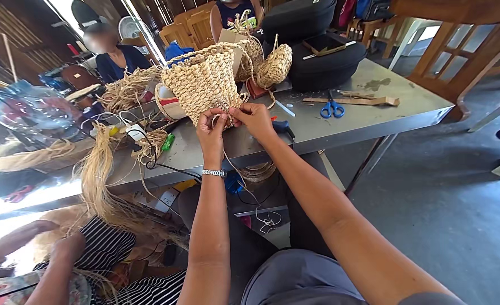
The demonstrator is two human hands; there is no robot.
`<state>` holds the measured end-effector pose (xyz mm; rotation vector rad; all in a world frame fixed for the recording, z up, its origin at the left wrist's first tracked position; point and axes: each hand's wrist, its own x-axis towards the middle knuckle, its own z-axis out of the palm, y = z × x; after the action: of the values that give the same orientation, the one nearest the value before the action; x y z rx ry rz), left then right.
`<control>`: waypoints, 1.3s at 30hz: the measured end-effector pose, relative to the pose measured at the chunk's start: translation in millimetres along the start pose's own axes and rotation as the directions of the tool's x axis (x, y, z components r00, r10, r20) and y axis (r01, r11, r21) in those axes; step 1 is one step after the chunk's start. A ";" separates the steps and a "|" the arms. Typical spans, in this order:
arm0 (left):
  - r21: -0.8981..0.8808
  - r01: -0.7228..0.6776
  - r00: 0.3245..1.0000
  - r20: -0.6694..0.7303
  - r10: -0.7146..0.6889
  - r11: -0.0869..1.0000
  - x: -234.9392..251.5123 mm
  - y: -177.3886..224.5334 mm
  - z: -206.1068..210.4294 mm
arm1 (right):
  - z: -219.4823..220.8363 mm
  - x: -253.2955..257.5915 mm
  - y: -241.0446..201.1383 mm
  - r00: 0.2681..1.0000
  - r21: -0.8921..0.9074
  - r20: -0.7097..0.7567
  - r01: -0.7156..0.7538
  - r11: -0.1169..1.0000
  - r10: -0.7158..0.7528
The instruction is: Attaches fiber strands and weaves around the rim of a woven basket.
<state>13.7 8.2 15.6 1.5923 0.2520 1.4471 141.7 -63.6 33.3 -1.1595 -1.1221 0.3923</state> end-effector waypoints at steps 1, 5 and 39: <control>-0.031 0.003 1.000 -0.010 -0.003 1.000 -0.3 0.2 0.2 | -0.3 -0.6 -1.0 1.000 -0.013 0.009 0.009 1.000 -0.009; -0.146 0.028 0.998 -0.044 -0.035 0.989 -1.6 2.5 2.0 | -1.2 -0.6 -1.1 1.000 -0.024 0.017 0.024 0.999 -0.023; -0.076 0.021 0.999 0.037 -0.018 0.997 0.8 -0.2 -3.6 | -1.8 -1.0 3.0 0.992 -0.086 0.102 0.085 0.993 -0.076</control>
<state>10.9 10.5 15.5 1.5486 0.1879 1.3954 143.6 -64.1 30.3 -1.1796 -1.2798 0.3423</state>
